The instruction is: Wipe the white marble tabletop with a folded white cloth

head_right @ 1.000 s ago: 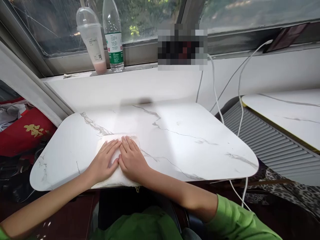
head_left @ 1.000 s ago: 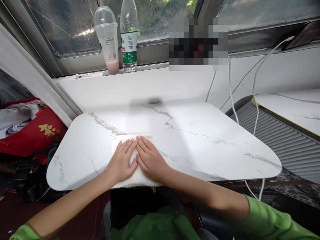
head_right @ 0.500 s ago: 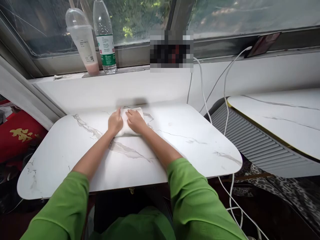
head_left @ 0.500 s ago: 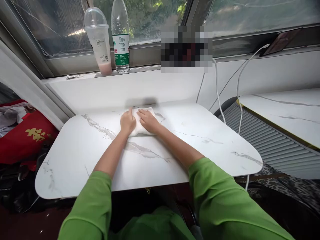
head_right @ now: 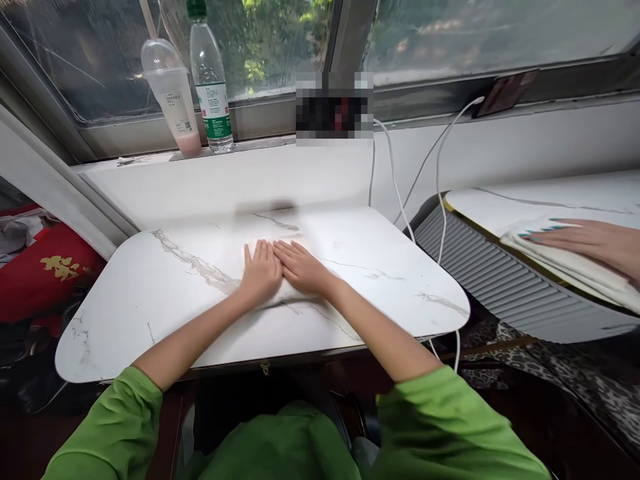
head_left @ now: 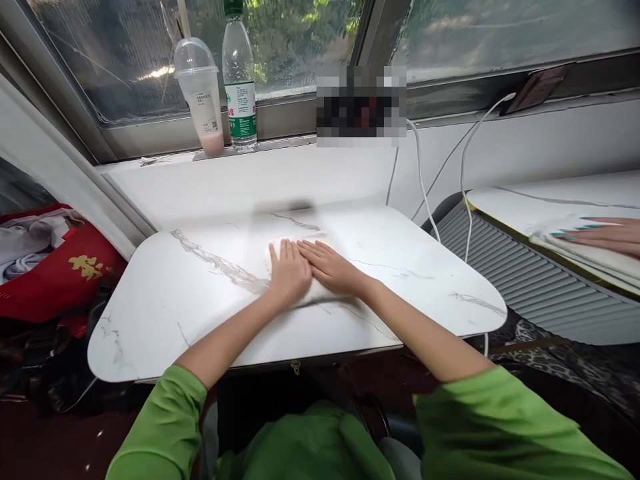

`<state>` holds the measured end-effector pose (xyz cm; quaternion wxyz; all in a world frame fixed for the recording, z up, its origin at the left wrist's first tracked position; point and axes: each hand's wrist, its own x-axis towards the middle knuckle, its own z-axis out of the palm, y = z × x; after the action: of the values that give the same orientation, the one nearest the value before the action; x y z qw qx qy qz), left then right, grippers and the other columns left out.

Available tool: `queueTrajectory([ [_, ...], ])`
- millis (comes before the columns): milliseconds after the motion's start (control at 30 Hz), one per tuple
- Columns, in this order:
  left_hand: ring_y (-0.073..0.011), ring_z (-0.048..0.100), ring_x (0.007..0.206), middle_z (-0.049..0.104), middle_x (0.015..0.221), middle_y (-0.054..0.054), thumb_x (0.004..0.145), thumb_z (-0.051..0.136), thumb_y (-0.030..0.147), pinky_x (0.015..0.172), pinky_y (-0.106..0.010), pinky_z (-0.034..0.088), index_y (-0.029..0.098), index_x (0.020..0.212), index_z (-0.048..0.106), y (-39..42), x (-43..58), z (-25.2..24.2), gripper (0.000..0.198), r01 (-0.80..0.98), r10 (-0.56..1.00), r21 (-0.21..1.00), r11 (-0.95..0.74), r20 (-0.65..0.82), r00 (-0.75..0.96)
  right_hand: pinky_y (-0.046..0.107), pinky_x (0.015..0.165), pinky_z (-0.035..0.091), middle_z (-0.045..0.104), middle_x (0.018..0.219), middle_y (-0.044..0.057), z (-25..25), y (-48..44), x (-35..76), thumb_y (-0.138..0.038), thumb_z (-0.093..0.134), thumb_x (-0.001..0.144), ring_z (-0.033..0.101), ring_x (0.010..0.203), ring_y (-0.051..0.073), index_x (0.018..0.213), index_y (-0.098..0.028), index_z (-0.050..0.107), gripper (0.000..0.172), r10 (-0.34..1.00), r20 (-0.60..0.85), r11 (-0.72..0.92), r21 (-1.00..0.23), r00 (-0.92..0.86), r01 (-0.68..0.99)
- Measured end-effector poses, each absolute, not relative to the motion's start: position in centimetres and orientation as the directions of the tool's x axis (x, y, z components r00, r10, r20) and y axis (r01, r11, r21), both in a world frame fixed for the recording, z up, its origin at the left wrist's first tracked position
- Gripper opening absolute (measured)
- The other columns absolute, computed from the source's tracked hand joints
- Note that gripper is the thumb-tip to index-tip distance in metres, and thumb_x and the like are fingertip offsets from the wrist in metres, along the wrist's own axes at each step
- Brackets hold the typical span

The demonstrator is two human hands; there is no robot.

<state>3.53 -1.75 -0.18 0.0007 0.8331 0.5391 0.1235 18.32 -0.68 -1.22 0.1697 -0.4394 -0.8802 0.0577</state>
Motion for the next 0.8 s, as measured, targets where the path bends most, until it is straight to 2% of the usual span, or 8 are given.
queueTrajectory([
  [100,-0.0311,0.022,0.143,0.032,0.15,-0.022,0.097,0.02,0.028,0.117,-0.053,0.014,-0.006,0.143,0.033,-5.7,7.2,0.0,0.058,0.865,0.864,0.085,-0.494,0.16,0.477,0.052,0.116,0.025,0.036,0.151,0.006,-1.8,-4.8,22.9,-0.031,0.034,0.094,0.031,0.14,0.024,0.147,-0.021,0.036,0.053,0.802,0.274,0.598,-0.371,-0.531,0.71],
  [233,-0.0311,0.029,0.14,0.034,0.148,-0.023,0.097,0.024,0.028,0.116,-0.046,0.022,-0.009,0.142,0.032,-9.3,13.3,-0.4,0.059,0.792,0.783,0.04,-0.61,0.183,0.594,0.056,0.108,0.038,0.056,0.136,0.003,-2.3,-10.1,28.9,-0.032,0.046,0.087,0.041,0.133,0.031,0.132,-0.026,0.056,0.047,0.944,0.278,0.316,-0.604,-0.177,0.732],
  [300,-0.0322,0.031,0.139,0.037,0.146,-0.024,0.096,0.026,0.028,0.116,-0.045,0.022,-0.009,0.141,0.034,-10.2,16.5,-0.7,0.059,0.769,0.75,0.01,-0.639,0.228,0.621,0.056,0.104,0.043,0.065,0.124,0.004,-2.4,-12.1,31.3,-0.03,0.046,0.086,0.047,0.128,0.033,0.122,-0.026,0.064,0.041,0.96,0.279,0.17,-0.64,0.02,0.75],
  [367,-0.033,0.033,0.138,0.04,0.145,-0.023,0.096,0.027,0.03,0.116,-0.045,0.023,-0.008,0.14,0.038,-10.4,19.1,-0.8,0.059,0.751,0.724,-0.004,-0.661,0.258,0.639,0.055,0.104,0.044,0.067,0.12,0.004,-2.5,-13.2,33.1,-0.031,0.045,0.087,0.051,0.125,0.033,0.119,-0.026,0.066,0.039,0.945,0.308,0.113,-0.63,0.113,0.769],
  [533,-0.0355,0.031,0.138,0.041,0.145,-0.023,0.094,0.031,0.036,0.115,-0.047,0.026,-0.005,0.14,0.039,-8.7,22.2,-0.5,0.062,0.764,0.748,0.007,-0.645,0.212,0.629,0.052,0.11,0.038,0.062,0.129,0.001,-2.6,-11.8,34.9,-0.031,0.04,0.09,0.054,0.124,0.027,0.128,-0.029,0.06,0.042,0.916,0.4,0.246,-0.548,-0.007,0.8],
  [800,-0.0356,0.028,0.14,0.036,0.147,-0.026,0.094,0.031,0.034,0.116,-0.047,0.021,-0.008,0.142,0.033,-2.0,24.1,-0.2,0.064,0.83,0.831,0.08,-0.552,0.124,0.542,0.049,0.112,0.036,0.062,0.13,0.003,-2.4,-3.2,37.1,-0.024,0.034,0.09,0.054,0.124,0.023,0.128,-0.025,0.059,0.045,0.899,0.4,0.369,-0.469,-0.179,0.803],
])
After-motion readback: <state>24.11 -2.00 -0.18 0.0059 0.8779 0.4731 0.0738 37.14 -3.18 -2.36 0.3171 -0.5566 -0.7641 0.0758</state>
